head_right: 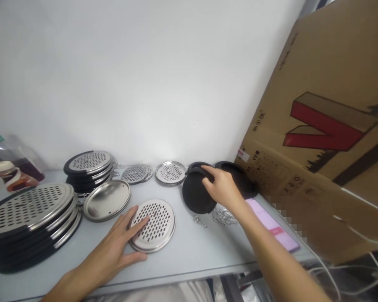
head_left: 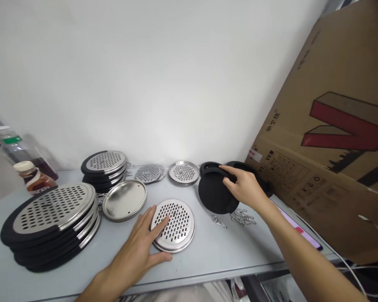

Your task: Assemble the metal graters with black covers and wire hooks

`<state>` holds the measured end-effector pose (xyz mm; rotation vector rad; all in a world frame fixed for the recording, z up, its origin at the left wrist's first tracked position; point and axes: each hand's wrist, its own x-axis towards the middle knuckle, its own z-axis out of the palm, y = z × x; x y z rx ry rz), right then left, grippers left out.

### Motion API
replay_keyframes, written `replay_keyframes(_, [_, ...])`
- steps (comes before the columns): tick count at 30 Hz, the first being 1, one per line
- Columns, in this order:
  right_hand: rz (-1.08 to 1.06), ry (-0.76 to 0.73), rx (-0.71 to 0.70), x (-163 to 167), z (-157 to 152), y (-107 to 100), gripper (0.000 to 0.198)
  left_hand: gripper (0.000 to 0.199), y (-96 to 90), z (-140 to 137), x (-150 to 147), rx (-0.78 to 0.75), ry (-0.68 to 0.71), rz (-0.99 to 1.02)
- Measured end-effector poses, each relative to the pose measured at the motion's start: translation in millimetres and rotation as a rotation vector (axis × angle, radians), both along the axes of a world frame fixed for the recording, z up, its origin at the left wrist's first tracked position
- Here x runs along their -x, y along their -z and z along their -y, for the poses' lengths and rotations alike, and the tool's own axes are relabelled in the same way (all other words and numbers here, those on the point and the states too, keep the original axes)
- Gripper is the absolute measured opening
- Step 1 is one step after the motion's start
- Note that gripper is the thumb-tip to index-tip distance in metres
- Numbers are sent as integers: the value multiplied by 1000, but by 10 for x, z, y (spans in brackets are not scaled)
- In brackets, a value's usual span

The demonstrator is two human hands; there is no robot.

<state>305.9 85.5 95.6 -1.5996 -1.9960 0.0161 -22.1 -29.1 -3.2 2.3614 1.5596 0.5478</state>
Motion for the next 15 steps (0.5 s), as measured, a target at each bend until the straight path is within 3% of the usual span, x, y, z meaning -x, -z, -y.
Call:
replay_keyframes(6, [-56,12,188,74,-2,262,45,78,35,9,25,25,-48,-16])
replay_keyframes(15, [-155,-90,311,99,-116,350,43,76,59,-11,53,41,-48,23])
